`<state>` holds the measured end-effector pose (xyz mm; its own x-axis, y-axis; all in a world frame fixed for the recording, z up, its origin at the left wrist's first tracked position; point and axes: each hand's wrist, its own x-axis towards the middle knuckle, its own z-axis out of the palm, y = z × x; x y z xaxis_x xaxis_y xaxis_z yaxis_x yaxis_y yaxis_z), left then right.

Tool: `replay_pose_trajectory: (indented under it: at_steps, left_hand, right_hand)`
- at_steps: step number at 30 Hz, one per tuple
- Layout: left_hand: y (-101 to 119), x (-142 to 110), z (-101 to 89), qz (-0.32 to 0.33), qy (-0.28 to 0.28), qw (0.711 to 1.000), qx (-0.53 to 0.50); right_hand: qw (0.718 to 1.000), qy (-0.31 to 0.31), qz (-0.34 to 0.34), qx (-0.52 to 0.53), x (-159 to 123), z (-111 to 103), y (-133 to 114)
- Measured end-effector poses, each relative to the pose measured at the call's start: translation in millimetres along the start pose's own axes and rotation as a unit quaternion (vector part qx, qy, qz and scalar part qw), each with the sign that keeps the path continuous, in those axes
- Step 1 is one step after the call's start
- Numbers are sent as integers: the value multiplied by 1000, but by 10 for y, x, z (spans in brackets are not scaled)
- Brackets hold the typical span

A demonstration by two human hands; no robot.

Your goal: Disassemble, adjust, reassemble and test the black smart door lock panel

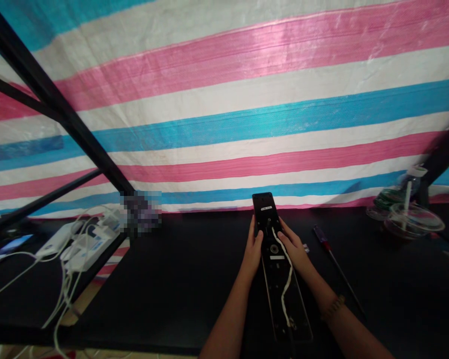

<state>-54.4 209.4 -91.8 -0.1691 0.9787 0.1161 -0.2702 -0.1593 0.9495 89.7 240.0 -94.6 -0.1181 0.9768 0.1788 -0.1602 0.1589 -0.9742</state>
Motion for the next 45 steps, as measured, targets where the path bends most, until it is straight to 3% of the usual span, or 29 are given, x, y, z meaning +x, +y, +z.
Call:
replay_pose_trajectory:
  at_steps: [8,20,45]
  left_hand:
    - [-72,33,-30,3,-4,1000,-15]
    - [0,15,-43,-9,1,1000,-11]
    - [14,-65,-27,32,11,999,31]
  right_hand:
    - [1000,-3,-6,4,-3,0,4]
    - [1000,-7,0,-20,7,-47,44]
    - [999,11,37,1,-86,15,-164]
